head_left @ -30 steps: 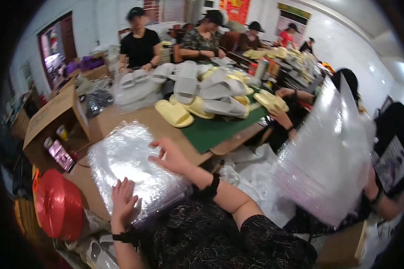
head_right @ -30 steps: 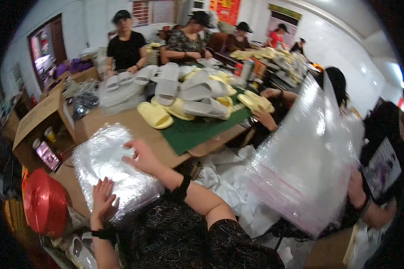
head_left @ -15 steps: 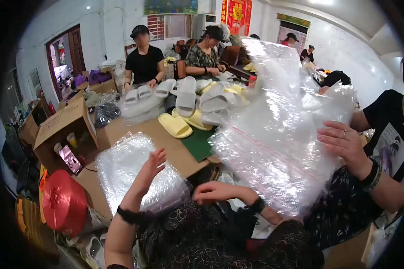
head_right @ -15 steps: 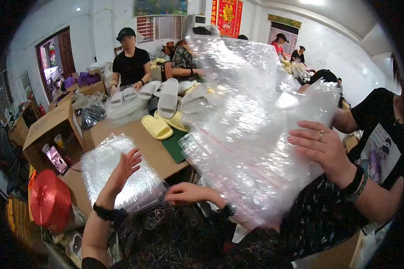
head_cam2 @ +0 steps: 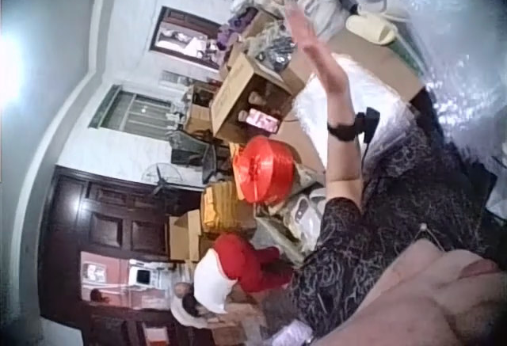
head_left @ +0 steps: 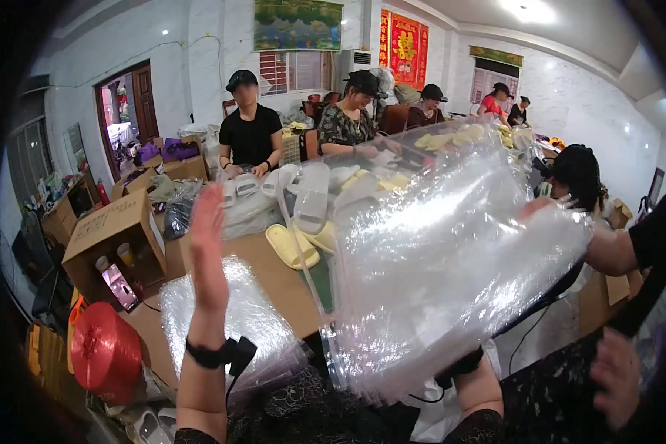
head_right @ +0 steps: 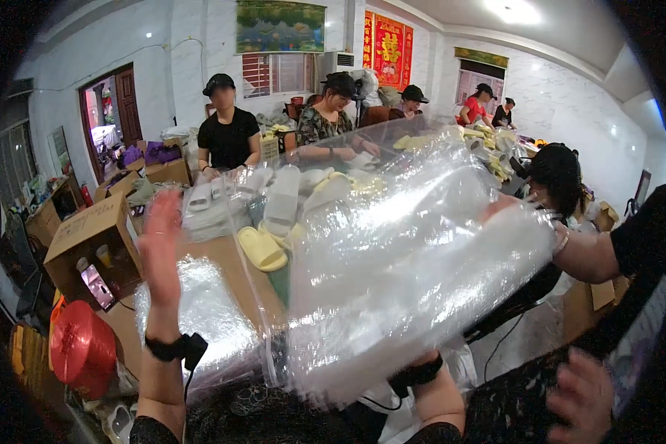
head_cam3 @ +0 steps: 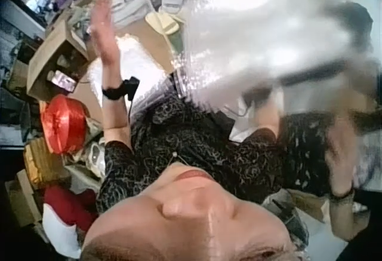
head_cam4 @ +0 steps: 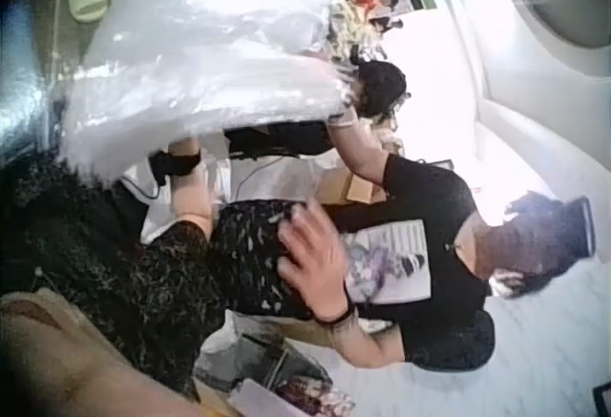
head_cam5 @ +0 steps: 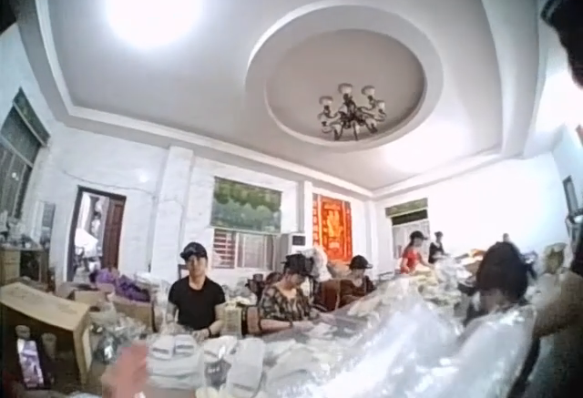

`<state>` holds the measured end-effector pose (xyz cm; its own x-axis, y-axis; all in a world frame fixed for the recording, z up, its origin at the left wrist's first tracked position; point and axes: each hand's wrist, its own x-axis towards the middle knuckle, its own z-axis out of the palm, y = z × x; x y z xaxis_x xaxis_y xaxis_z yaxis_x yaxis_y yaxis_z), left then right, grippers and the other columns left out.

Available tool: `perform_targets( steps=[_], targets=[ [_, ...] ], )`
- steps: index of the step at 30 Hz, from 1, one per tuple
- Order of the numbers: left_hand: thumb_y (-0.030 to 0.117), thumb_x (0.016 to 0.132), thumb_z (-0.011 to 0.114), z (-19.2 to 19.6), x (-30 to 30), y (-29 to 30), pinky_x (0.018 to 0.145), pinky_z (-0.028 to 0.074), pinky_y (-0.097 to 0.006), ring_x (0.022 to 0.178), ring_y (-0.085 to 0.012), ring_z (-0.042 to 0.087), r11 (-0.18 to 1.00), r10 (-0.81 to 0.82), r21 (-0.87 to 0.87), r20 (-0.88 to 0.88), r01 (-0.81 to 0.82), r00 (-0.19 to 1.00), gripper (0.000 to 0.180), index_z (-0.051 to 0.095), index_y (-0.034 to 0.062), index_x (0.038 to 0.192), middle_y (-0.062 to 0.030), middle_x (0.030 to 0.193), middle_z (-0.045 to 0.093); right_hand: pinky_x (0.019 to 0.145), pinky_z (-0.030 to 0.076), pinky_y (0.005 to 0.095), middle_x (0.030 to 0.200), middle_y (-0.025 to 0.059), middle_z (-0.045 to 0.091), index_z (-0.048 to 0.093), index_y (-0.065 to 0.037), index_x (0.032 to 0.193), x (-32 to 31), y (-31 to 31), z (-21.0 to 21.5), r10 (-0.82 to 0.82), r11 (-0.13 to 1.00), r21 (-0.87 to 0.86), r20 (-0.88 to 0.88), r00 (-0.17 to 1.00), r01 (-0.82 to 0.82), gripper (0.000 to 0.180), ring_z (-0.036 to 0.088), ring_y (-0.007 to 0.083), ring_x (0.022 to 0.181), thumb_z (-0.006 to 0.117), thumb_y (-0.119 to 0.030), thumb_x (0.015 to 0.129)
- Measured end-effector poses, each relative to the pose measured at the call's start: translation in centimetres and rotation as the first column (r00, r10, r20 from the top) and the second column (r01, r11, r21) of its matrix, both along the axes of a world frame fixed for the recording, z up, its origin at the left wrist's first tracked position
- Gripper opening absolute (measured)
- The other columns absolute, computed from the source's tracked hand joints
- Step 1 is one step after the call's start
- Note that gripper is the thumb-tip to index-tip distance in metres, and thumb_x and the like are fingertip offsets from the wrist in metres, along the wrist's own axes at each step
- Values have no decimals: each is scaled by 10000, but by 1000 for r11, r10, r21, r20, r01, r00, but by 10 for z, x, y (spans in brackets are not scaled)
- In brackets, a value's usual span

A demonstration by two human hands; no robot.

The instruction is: Packing molded sandals and shoes with bubble wrap protective sheets at a manufacturing or warehouse station.

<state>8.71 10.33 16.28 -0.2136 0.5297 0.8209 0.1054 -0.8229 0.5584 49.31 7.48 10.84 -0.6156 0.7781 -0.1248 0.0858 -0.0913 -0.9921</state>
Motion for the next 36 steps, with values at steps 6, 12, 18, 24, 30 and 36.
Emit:
perform_targets(
  steps=[6,12,18,24,30,36],
  targets=[
    [602,898,596,79,93,-49,964,466,-444,1148,-372,584,927,332,376,-802,-13,496,816,392,59,1471,-193,1191,640,899,538,364,1130,138,673,574,38,1227,75,-35,22,-106,955,-281,-11,994,98,327,665,220,1011,606,-66,918],
    [466,908,641,29,85,17,764,510,-425,907,-346,660,886,-199,-373,-842,-276,501,754,308,199,1529,-197,1073,665,928,548,388,1153,162,670,557,63,1253,98,-44,79,-204,888,-418,17,979,192,368,672,239,1040,609,-18,899],
    [573,621,852,12,54,25,978,421,-408,1238,-339,507,923,-171,-262,-936,-283,308,1008,449,165,1450,-204,1385,496,906,572,410,1143,190,671,547,89,1254,68,-78,118,-326,857,-391,92,941,335,406,696,270,998,606,20,859],
    [448,725,858,-9,1,30,976,461,-324,1134,-184,582,256,-918,-959,-201,121,342,827,542,-38,1316,-116,1253,621,889,561,383,1131,177,676,528,93,1283,27,-92,125,-295,870,-367,150,944,331,439,694,260,972,590,25,853],
    [271,844,789,-77,-40,-2,817,496,-269,945,-112,623,31,-851,-870,235,493,469,456,643,-33,1151,-63,1037,689,887,572,423,1154,203,664,502,94,1304,-1,-91,114,-315,906,-269,84,945,326,500,687,318,1002,613,-30,832],
    [204,808,812,-89,-81,-55,762,477,-274,845,-113,609,153,-740,-907,158,392,654,365,681,-28,1057,-21,938,687,927,551,420,1210,187,641,489,26,1340,-2,-89,98,-377,915,-178,-53,925,363,513,671,300,1046,620,-239,920]
  ],
)
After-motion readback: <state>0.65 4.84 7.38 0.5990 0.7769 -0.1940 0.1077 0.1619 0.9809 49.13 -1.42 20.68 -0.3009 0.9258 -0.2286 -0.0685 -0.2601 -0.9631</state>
